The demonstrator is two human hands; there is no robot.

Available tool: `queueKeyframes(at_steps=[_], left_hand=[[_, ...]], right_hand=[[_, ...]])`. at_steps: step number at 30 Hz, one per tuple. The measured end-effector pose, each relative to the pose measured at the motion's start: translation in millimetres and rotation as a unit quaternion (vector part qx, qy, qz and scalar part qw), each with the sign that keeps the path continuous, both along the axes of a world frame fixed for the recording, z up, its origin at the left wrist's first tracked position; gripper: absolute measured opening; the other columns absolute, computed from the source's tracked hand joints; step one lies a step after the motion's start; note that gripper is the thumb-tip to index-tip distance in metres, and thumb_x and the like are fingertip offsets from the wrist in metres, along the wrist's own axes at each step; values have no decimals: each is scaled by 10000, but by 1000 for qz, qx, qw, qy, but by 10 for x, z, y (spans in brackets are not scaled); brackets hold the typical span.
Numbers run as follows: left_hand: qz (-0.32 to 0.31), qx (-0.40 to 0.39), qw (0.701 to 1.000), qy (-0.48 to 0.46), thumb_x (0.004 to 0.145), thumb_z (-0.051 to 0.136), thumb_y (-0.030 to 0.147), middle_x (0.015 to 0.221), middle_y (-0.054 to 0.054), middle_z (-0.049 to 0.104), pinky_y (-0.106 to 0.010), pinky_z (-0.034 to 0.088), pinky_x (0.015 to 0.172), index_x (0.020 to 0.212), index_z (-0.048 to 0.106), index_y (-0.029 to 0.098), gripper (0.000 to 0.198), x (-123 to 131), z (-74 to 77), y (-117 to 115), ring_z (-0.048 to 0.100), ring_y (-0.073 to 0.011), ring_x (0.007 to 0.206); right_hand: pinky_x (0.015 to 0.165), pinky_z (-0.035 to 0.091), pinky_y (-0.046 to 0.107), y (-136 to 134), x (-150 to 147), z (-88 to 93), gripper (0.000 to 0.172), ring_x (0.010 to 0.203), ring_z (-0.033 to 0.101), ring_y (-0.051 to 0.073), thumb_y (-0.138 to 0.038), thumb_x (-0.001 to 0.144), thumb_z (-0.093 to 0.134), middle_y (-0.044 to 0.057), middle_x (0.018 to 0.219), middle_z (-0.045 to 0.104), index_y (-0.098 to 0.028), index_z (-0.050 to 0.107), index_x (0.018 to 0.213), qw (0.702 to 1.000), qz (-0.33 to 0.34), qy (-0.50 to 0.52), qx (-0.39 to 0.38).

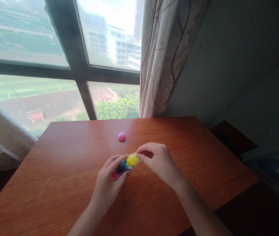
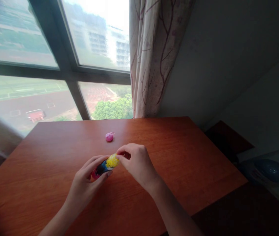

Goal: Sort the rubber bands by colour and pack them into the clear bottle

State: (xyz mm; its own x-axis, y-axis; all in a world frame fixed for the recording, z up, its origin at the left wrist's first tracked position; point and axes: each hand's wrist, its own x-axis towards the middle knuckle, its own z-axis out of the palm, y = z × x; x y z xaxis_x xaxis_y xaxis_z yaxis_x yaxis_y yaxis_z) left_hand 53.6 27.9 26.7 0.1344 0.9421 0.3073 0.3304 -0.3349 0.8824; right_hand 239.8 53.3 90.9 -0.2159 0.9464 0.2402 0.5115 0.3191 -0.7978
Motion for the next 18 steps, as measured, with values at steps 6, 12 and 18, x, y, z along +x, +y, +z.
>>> queueKeyframes(at_steps=[6, 12, 18], left_hand=[[14, -6, 1000, -15, 818, 662, 233, 1060, -56, 667, -297, 528, 823, 1106, 668, 227, 289, 11, -20, 5, 646, -207, 956], [15, -3, 1000, -15, 819, 657, 229, 1060, -59, 669, -300, 531, 810, 1099, 672, 226, 281, 13, -13, 2, 647, -205, 943], [-4, 7, 1000, -11, 825, 653, 235, 1080, -63, 670, -309, 532, 825, 1116, 668, 236, 292, -13, -12, 21, 645, -214, 968]], right_hand=[[835, 496, 311, -117, 42, 122, 325, 917, 681, 201, -80, 882, 504, 27, 1004, 744, -257, 732, 1031, 996, 65, -59, 13], [904, 471, 340, -274, 16, 159, 617, 1021, 664, 243, -18, 807, 471, 61, 1151, 704, -266, 513, 1371, 994, 68, -85, -17], [804, 484, 292, -169, 88, 282, 563, 920, 680, 216, -57, 830, 476, 41, 1070, 728, -270, 530, 1348, 986, 129, -90, -46]])
